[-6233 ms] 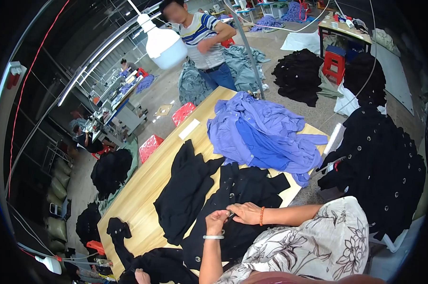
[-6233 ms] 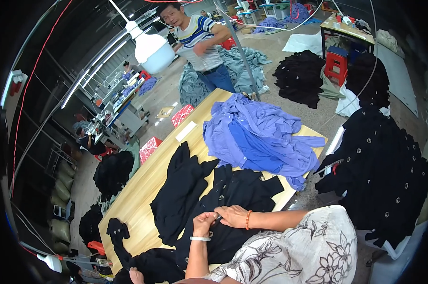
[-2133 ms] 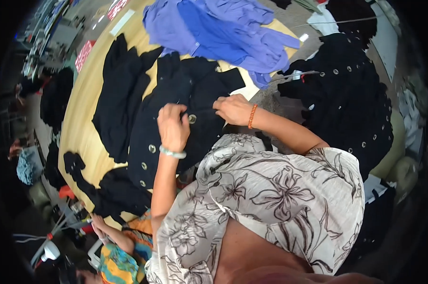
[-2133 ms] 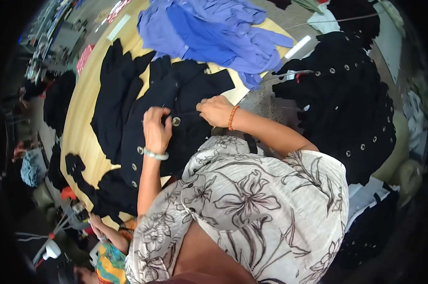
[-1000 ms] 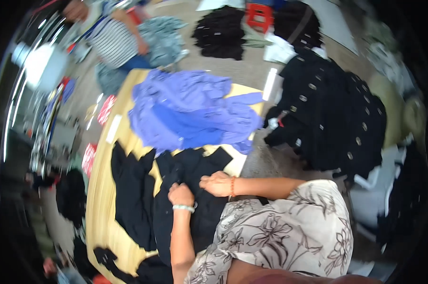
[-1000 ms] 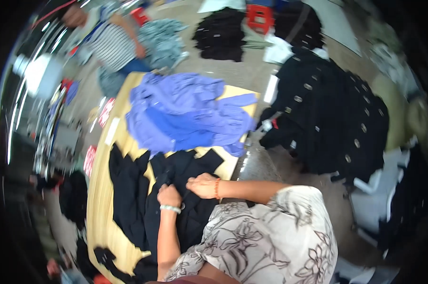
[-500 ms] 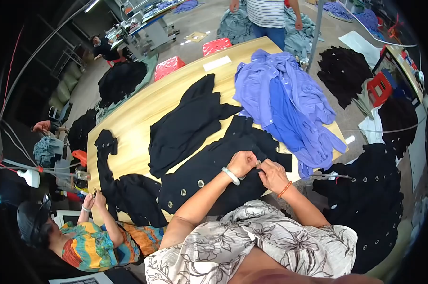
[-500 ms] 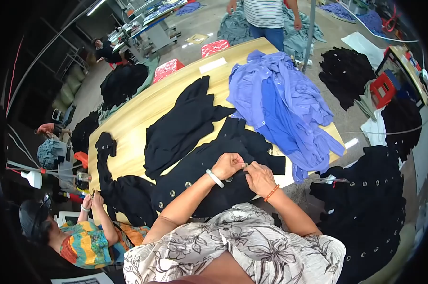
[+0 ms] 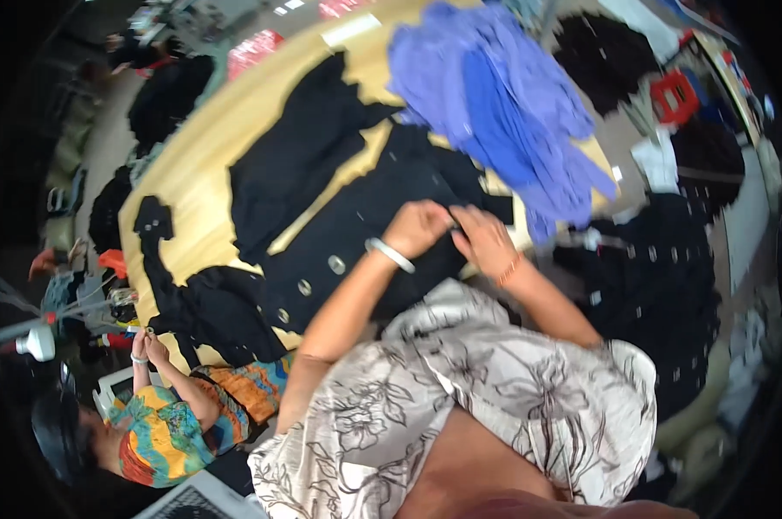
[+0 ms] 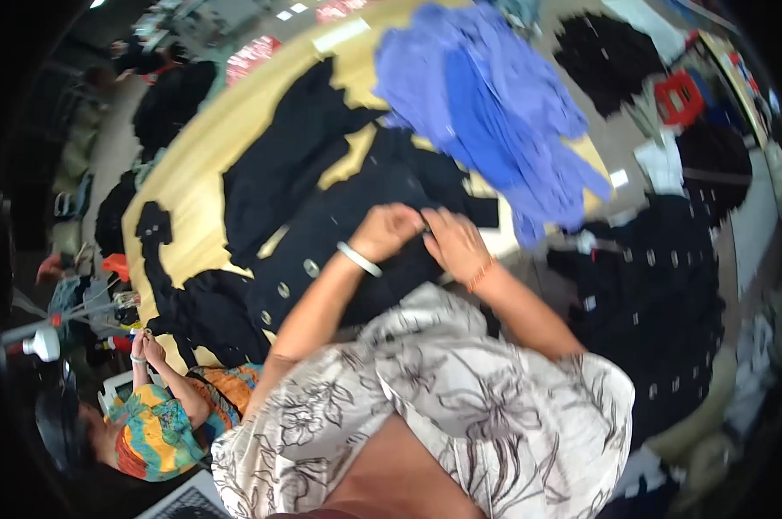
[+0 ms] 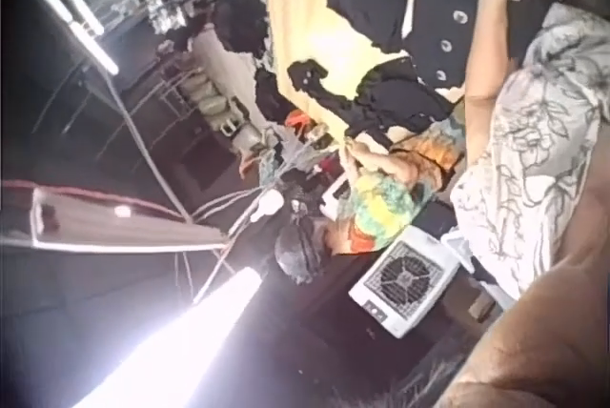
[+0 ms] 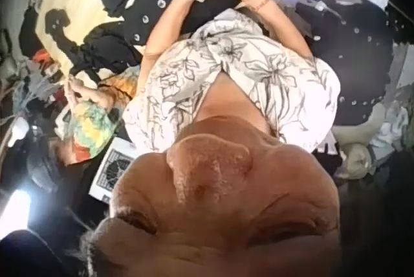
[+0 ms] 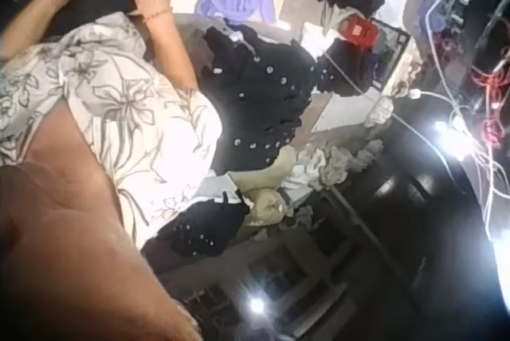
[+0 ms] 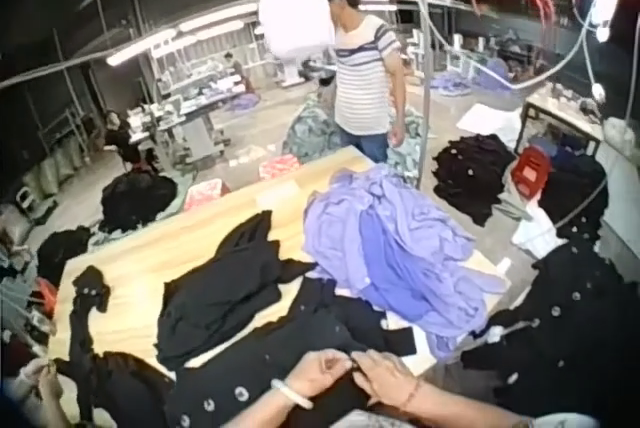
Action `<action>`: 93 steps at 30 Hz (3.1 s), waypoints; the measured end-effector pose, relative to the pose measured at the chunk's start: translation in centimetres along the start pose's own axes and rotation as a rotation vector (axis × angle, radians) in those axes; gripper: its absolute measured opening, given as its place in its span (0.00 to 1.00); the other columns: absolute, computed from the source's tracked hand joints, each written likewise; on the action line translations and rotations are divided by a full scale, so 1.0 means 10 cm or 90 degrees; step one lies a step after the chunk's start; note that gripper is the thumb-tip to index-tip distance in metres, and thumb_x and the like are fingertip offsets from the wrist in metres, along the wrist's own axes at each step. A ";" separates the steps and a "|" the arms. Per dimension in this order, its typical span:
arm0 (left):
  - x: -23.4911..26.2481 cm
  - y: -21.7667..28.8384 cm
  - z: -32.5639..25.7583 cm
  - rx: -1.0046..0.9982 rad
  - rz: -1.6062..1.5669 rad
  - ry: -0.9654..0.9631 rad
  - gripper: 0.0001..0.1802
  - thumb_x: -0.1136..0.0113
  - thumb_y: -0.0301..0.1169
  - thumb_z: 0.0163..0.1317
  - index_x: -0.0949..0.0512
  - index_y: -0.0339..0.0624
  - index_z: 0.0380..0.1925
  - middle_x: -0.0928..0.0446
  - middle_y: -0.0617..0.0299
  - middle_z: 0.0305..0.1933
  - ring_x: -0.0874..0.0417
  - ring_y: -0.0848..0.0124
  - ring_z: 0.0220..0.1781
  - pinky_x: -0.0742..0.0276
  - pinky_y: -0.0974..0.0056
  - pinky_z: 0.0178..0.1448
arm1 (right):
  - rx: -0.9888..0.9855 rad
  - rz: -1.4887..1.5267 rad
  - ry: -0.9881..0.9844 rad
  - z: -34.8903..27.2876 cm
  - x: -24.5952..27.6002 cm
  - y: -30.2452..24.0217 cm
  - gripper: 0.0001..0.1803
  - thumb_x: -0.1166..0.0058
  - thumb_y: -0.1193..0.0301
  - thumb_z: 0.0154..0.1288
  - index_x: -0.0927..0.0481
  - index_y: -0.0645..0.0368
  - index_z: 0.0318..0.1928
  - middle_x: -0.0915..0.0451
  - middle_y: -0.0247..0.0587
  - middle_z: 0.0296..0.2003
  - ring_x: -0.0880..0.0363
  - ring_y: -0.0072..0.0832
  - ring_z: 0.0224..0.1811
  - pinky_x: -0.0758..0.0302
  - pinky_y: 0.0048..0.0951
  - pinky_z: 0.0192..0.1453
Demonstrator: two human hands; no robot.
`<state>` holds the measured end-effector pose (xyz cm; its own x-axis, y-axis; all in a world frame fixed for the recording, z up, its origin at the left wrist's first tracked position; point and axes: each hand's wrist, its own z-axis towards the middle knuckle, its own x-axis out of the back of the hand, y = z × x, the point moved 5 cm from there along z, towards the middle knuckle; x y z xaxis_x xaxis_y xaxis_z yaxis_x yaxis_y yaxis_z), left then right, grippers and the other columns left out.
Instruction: Manually attaching metal accessories or grommets to black garments on a factory workbench.
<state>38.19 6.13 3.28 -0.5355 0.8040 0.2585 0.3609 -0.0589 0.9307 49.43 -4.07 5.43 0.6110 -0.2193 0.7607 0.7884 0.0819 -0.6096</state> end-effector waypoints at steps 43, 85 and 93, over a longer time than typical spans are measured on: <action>-0.06 0.00 -0.39 -0.196 0.160 0.117 0.11 0.39 0.32 0.59 0.21 0.34 0.34 0.21 0.49 0.33 0.20 0.50 0.37 0.25 0.55 0.43 | -0.230 0.506 -0.136 -0.06 -0.20 0.22 0.15 0.36 0.63 0.63 0.20 0.62 0.28 0.27 0.24 0.19 0.36 0.10 0.20 0.40 0.20 0.21; 1.38 0.68 -2.50 -0.515 0.148 0.489 0.29 0.54 0.15 0.31 0.21 0.34 0.41 0.21 0.52 0.40 0.22 0.54 0.44 0.26 0.59 0.54 | 0.087 0.066 0.099 -0.17 -0.09 -1.64 0.54 0.28 0.61 0.42 0.41 0.64 0.69 0.36 0.55 0.65 0.37 0.50 0.67 0.41 0.41 0.70; 0.41 1.28 -2.54 -0.871 0.317 0.294 0.33 0.33 0.19 0.34 0.23 0.41 0.49 0.28 0.55 0.47 0.24 0.56 0.49 0.30 0.46 0.59 | 0.123 0.397 0.267 -0.17 0.26 -1.53 0.19 0.45 0.75 0.62 0.25 0.66 0.54 0.21 0.42 0.47 0.22 0.27 0.52 0.25 0.29 0.58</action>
<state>21.21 -6.30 22.82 -0.8543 0.3044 0.4213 -0.2515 -0.9515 0.1774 38.88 -7.55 16.34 0.8981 -0.4234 0.1187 0.3302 0.4711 -0.8179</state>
